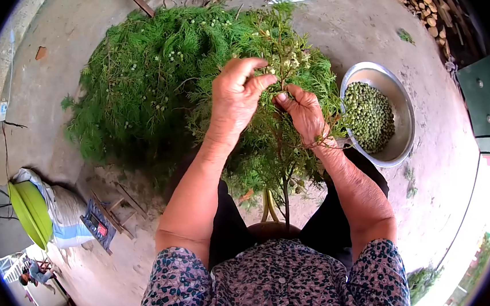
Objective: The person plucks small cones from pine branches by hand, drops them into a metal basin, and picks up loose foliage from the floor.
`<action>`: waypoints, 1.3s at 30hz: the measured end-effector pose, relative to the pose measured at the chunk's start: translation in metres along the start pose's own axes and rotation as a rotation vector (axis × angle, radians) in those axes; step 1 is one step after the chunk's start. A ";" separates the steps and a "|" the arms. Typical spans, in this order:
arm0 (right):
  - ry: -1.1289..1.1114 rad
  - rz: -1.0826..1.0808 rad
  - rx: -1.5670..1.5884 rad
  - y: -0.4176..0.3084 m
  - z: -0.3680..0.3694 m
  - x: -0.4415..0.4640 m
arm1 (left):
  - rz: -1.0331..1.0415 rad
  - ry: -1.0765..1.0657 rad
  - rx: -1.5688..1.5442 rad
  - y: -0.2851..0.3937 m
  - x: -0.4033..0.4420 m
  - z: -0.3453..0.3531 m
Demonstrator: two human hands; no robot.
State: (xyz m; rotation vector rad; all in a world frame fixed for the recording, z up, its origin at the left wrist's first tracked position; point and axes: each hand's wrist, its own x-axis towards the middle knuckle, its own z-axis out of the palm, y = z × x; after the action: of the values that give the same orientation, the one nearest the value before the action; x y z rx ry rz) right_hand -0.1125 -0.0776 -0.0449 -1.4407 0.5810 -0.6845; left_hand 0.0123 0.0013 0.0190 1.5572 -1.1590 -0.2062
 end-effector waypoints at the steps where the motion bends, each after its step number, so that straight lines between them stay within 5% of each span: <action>1: -0.003 -0.013 -0.008 -0.001 0.001 0.000 | 0.037 -0.011 0.080 0.006 0.000 0.000; 7: 0.004 -0.028 -0.120 -0.012 0.004 -0.004 | 0.126 0.077 0.061 -0.008 0.001 0.013; 11: 0.005 0.022 -0.069 -0.012 -0.004 -0.012 | -0.500 0.416 -0.304 -0.017 0.015 -0.003; 13: 0.020 0.041 0.060 -0.020 -0.006 -0.017 | -0.343 0.443 -0.717 -0.022 0.020 -0.015; 20: -0.134 0.011 0.088 -0.028 -0.006 -0.013 | -0.606 0.165 -1.162 -0.019 0.014 -0.014; 25: -0.128 0.072 0.150 -0.022 -0.001 -0.012 | -0.615 0.001 -0.866 -0.011 0.011 -0.010; 27: -0.121 0.096 0.226 -0.024 0.002 -0.013 | -0.552 -0.278 -0.957 -0.010 0.011 -0.013; 31: -0.176 0.104 0.163 -0.027 0.001 -0.012 | -0.689 -0.223 -0.927 -0.009 0.010 -0.009; 35: -0.162 0.074 0.145 -0.028 -0.001 -0.012 | -0.572 -0.263 -0.935 -0.020 0.009 -0.007; 39: -0.110 0.082 0.070 -0.030 0.001 -0.013 | -0.524 -0.006 -0.792 -0.014 0.004 0.006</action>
State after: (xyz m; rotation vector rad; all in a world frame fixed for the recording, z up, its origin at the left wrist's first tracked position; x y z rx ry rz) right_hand -0.1227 -0.0679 -0.0153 -1.3725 0.5227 -0.5527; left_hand 0.0181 -0.0073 0.0068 1.0977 -0.5264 -0.9006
